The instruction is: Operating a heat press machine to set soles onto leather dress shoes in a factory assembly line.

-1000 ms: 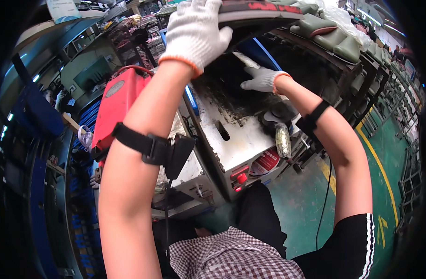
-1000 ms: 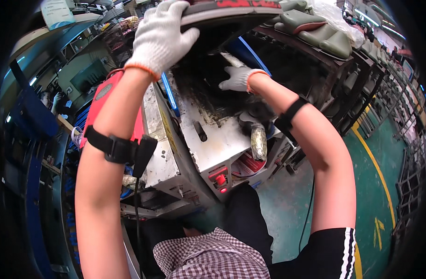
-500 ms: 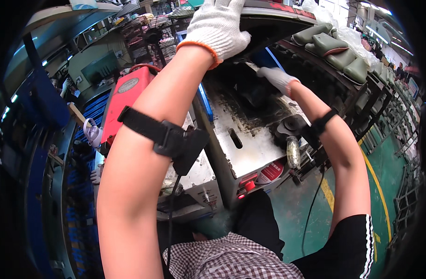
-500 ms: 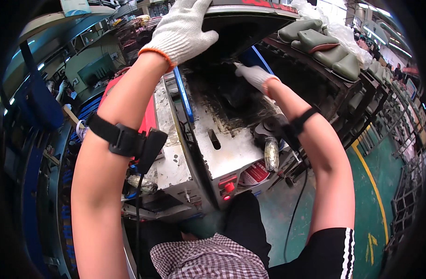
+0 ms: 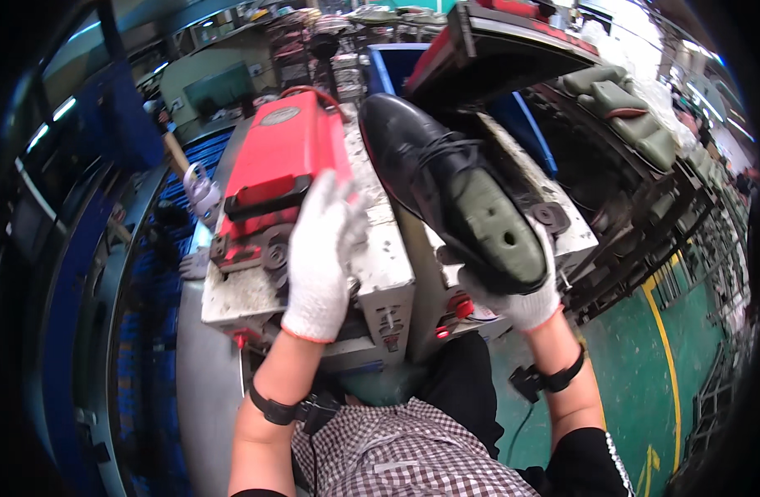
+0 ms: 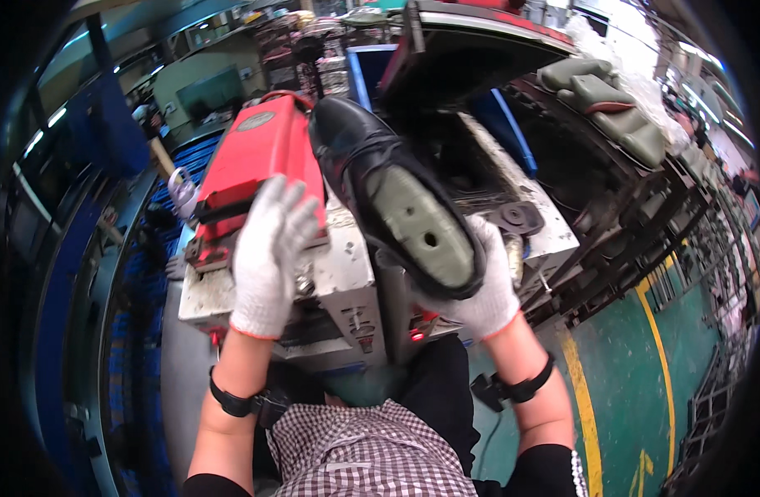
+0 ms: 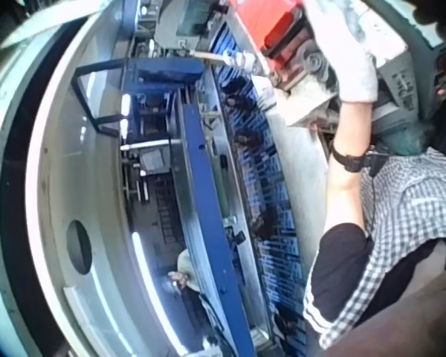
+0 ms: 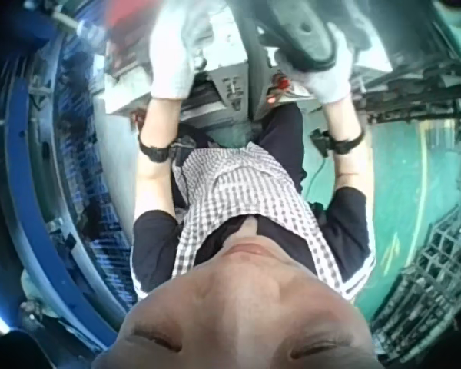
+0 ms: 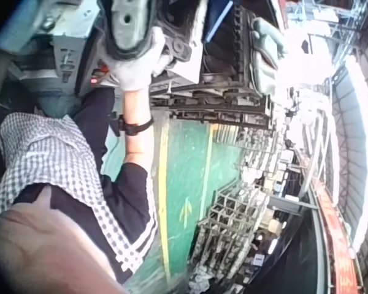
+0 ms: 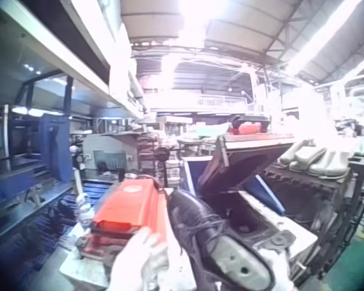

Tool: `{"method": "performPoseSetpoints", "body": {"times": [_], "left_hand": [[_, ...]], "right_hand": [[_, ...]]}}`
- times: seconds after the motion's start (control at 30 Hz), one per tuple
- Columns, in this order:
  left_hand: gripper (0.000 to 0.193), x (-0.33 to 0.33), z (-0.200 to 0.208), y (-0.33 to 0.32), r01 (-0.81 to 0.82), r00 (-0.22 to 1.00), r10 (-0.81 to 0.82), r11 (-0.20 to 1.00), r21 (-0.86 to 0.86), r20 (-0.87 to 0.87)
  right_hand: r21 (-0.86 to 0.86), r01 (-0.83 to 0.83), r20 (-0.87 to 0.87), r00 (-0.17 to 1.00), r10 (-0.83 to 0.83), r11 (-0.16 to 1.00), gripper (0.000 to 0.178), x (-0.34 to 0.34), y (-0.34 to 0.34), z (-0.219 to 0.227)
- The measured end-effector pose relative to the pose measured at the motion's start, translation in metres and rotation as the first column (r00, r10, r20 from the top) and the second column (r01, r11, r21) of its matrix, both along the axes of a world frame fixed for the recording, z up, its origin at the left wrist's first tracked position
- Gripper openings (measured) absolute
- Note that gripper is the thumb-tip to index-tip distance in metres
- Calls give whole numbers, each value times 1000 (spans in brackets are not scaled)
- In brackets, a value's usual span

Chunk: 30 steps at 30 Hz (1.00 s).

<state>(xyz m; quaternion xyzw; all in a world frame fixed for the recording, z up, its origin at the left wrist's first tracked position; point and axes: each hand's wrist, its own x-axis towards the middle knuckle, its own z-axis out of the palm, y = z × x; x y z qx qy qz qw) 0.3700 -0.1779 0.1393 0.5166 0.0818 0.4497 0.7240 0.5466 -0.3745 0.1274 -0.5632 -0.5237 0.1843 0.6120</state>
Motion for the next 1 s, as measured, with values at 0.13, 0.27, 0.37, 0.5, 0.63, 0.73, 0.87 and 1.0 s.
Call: {"method": "performPoseSetpoints", "body": {"times": [0.13,0.27,0.37,0.5,0.63,0.73,0.87,1.0], "left_hand": [[49,-45,-31,-15,99,906,130,860,501,-402],[43,-89,-22,-39,22,983,-21,1000,4,-183],[39,-121,-28,-43,-104,984,100,994,-26,-147],[31,-156,-29,-42,-271,865,361,921,279,-348],[32,-177,-35,-37,-379,889,352,925,-38,-292],[29,-194,-44,-29,-405,892,357,903,-142,-277],[38,-221,-71,-15,-356,907,296,918,-172,-298],[83,-236,-93,-35,-326,940,305,934,-147,-151]], "right_hand": [[607,-478,-779,-202,593,635,66,-55,43,-31],[617,-511,-786,-373,493,599,65,-105,67,-45],[635,-524,-770,-482,418,567,62,-132,81,-56],[618,-549,-778,-529,339,562,62,-162,96,-70],[610,-632,-791,-525,315,478,63,-191,115,-76],[647,-616,-757,-591,280,450,68,-211,123,-74],[558,-695,-829,-488,272,454,67,-226,136,-87],[96,-738,-976,63,210,668,66,-234,141,-101]]}}
